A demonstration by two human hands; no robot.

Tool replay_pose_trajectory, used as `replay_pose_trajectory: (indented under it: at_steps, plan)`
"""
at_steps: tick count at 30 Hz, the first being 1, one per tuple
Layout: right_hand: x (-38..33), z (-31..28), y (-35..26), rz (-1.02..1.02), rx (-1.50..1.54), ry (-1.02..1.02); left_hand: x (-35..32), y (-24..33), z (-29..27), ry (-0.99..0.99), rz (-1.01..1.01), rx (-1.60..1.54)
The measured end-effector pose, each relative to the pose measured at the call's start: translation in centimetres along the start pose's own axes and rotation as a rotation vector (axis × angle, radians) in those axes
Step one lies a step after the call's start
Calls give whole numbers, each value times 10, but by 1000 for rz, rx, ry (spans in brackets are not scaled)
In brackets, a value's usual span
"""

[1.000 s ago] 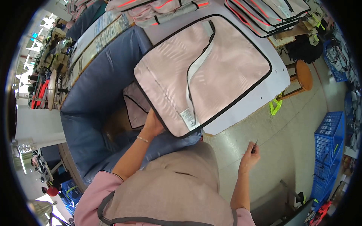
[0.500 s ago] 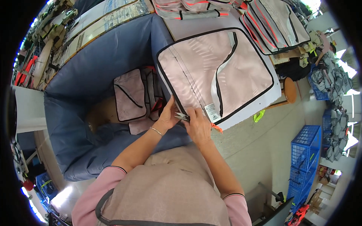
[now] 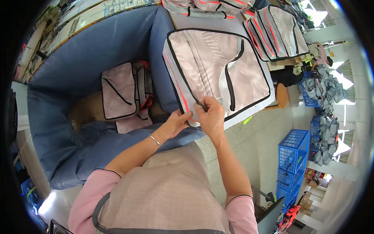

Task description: Inspecting pink bags for quality and trimming loose threads using a small tool in a manufacturing facility.

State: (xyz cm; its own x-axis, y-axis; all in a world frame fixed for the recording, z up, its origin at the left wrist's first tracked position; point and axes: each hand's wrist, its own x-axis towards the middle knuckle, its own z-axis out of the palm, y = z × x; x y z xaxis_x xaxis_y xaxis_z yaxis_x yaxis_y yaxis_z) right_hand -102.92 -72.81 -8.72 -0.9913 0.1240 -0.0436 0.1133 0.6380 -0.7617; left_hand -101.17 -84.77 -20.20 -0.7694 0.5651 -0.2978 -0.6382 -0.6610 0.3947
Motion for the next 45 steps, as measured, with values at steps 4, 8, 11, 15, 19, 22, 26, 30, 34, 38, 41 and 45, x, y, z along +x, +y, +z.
replay_pose_trajectory:
  at_steps: [4, 8, 11, 15, 19, 22, 26, 30, 34, 38, 41, 45]
  plan:
    - [23, -35, -39, -36, 135, -32, 12, 22, 14, 159, 152, 485]
    - [44, -77, -59, -36, 124, -6, 26, 43, 53, -3, 255, 370]
    - [55, -103, -69, -91, 152, 10, 33, 60, 80, -46, 322, 427]
    - [57, -130, -78, -364, -97, -40, 41, 77, 99, -17, 408, 451]
    - [58, -144, -83, -398, -382, -46, 45, 85, 118, 13, 560, 520]
    - [62, -130, -87, -467, -345, -14, 39, 83, 137, 125, 758, 689]
    - [67, -99, -75, -620, -336, 36, 51, 90, 113, 408, 897, 1147]
    - [62, -106, -61, -585, -266, 101, 64, 84, 108, 285, 783, 1070]
    - [64, -117, -77, -614, -215, 140, 76, 63, 48, 275, 693, 914]
    - [70, -146, -66, -427, -122, 258, 44, 50, 51, 344, 471, 626]
    - [52, -138, -37, -394, -232, 211, 37, 15, 8, 297, 324, 650]
    - [13, -115, -21, -316, -87, 4, 25, 41, 18, 80, 269, 315]
